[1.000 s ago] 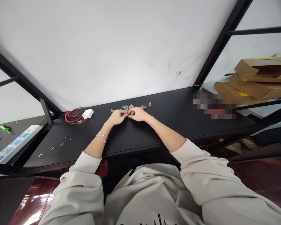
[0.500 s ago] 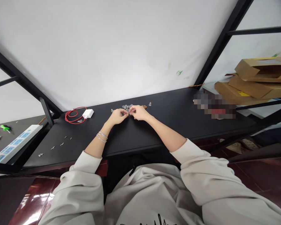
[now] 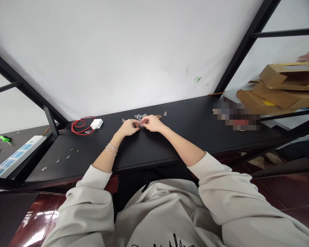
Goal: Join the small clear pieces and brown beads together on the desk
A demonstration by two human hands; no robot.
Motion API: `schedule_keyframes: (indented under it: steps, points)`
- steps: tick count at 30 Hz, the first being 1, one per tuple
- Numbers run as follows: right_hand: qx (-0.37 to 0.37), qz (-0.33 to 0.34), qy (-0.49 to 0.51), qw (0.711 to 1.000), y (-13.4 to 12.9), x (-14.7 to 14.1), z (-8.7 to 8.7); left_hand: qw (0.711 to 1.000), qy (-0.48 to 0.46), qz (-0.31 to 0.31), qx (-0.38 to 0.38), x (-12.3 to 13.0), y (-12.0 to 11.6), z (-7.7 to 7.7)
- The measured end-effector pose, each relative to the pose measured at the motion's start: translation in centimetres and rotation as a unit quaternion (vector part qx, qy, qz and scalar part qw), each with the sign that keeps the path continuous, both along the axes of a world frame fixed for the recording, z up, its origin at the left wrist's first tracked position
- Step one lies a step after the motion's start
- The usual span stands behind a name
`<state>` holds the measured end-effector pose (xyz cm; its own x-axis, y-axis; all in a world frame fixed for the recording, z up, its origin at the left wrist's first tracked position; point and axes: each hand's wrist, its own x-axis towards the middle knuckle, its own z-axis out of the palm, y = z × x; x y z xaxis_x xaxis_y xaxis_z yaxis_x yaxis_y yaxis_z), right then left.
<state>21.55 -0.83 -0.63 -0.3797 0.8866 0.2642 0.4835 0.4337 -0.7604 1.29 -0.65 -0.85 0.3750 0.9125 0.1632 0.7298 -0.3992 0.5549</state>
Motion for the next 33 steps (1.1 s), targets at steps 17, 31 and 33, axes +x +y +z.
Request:
schedule_keyframes:
  steps: [17,31,33]
  points:
    - [0.009,0.022,-0.010,1.000,0.22,0.10,-0.28,1.000,-0.009,0.007,-0.015,0.19,-0.27,0.27]
    - [0.003,-0.023,-0.009,1.000,0.39,0.06,-0.37,0.999,-0.026,0.009,-0.024,0.25,-0.38,0.54]
    - [0.011,-0.055,-0.025,0.998,0.59,0.20,-0.46,0.999,-0.030,0.009,-0.024,0.30,-0.42,0.58]
